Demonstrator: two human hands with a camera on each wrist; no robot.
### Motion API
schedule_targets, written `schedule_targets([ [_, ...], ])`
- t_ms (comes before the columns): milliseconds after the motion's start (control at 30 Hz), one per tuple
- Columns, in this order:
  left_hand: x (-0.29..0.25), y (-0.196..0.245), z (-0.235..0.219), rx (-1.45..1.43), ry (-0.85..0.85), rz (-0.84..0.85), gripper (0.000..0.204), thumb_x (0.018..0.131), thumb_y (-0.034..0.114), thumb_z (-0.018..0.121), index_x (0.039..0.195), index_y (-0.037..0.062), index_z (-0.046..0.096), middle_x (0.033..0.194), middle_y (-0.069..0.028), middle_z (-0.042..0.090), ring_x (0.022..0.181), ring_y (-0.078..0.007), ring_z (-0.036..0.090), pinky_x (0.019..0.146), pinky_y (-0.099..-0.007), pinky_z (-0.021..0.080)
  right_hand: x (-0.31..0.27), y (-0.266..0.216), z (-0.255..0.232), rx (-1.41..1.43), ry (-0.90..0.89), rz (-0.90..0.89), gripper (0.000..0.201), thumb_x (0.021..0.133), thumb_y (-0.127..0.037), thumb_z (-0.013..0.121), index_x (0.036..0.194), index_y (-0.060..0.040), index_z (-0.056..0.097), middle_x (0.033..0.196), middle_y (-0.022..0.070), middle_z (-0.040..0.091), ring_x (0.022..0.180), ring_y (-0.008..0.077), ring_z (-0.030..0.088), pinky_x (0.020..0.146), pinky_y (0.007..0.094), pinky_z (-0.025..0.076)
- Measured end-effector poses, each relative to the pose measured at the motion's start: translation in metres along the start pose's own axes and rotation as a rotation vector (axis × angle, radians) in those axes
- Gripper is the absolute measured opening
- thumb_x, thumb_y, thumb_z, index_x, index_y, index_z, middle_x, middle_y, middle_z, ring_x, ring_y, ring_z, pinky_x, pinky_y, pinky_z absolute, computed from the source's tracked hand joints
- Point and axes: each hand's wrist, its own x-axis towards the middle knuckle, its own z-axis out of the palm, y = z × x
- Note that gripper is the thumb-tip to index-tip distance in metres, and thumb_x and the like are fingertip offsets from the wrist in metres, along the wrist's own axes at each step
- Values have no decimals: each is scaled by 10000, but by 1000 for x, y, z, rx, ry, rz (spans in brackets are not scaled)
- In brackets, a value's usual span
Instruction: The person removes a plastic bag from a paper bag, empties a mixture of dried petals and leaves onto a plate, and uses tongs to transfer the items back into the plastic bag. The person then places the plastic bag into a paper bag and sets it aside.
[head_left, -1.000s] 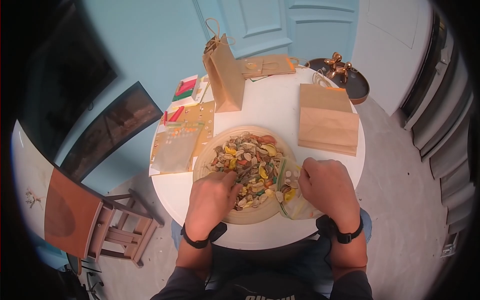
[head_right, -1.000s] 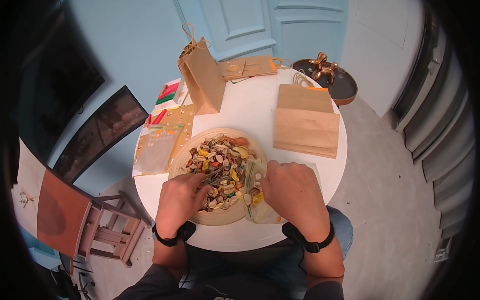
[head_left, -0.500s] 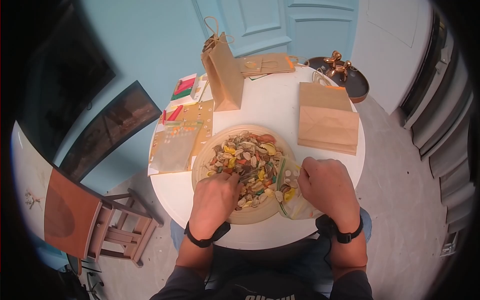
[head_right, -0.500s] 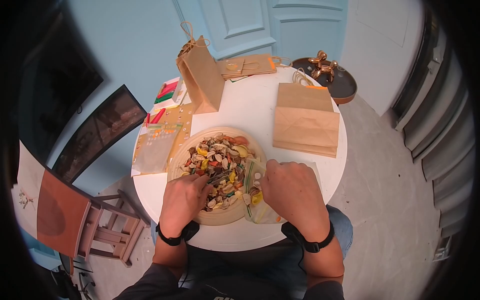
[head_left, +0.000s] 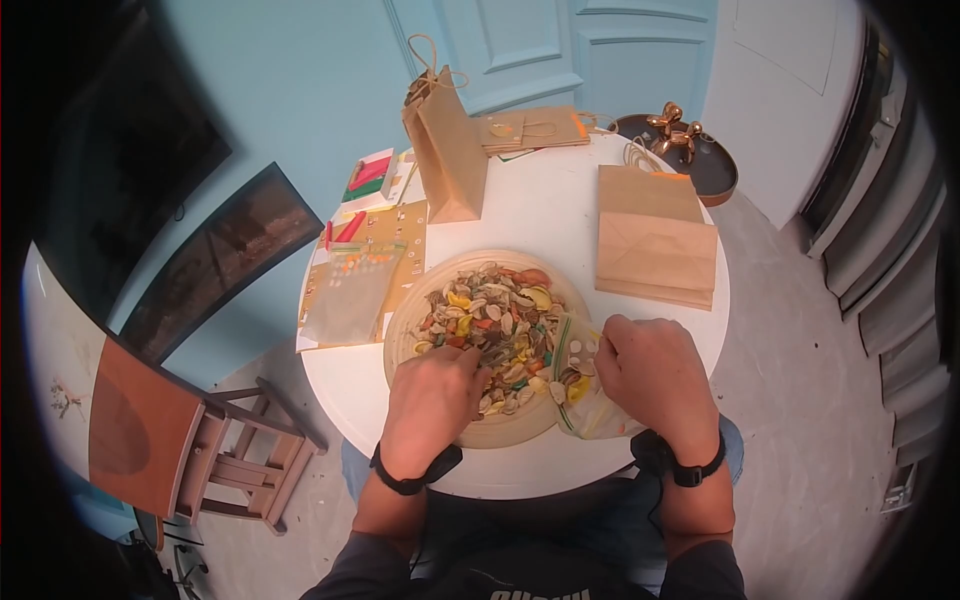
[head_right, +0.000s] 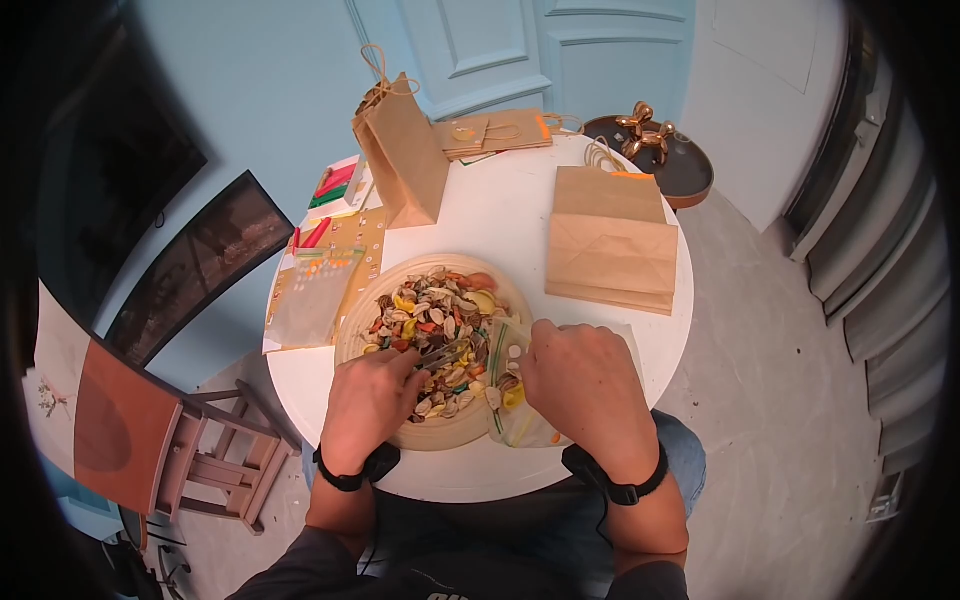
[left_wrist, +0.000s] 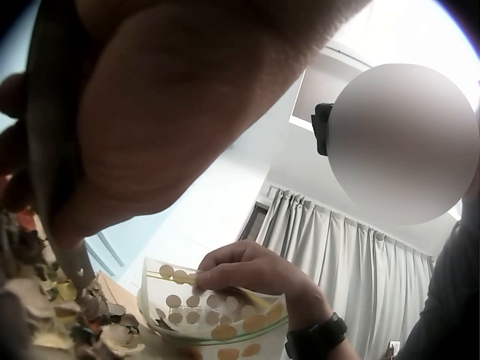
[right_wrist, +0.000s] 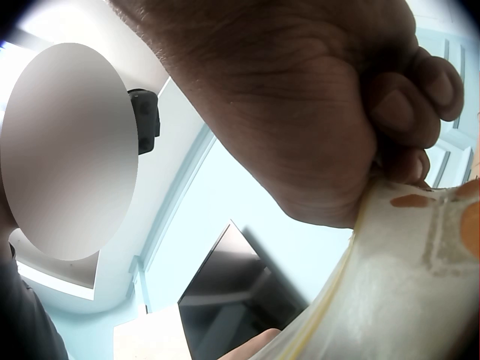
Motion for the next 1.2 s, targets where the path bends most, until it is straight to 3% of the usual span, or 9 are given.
schedule_targets([
  [467, 3, 3, -16, -38, 29, -67, 147, 958, 168, 856, 973, 39, 787, 866, -171, 776, 836, -411, 765, 734, -516, 599, -2, 2, 0, -15, 21, -22, 211, 994, -145, 715, 829, -14, 713, 689, 218, 707, 678, 413, 738, 695, 508, 605],
  [667, 2, 1, 6, 2, -20, -7, 145, 967, 181, 846, 962, 50, 783, 874, -159, 763, 827, -404, 753, 747, -514, 597, -2, 3, 2, -16, 29, -37, 212, 994, -144, 718, 827, -14, 707, 680, 216, 701, 666, 414, 734, 686, 505, 603],
  [967, 1, 1, -7, -7, -6, -21, 161, 959, 177, 846, 918, 47, 759, 855, -145, 772, 816, -392, 759, 724, -509, 595, -2, 2, 0, -27, 0, -24, 220, 1008, -163, 730, 849, -12, 719, 699, 216, 715, 688, 414, 744, 707, 506, 608],
  [1200, 1, 3, -21, -37, 47, -54, 136, 950, 164, 866, 1006, 49, 819, 848, -179, 769, 809, -417, 759, 714, -505, 592, -2, 1, -2, -19, -8, -15, 237, 1018, -184, 745, 861, -9, 722, 707, 210, 724, 701, 416, 751, 716, 509, 609],
])
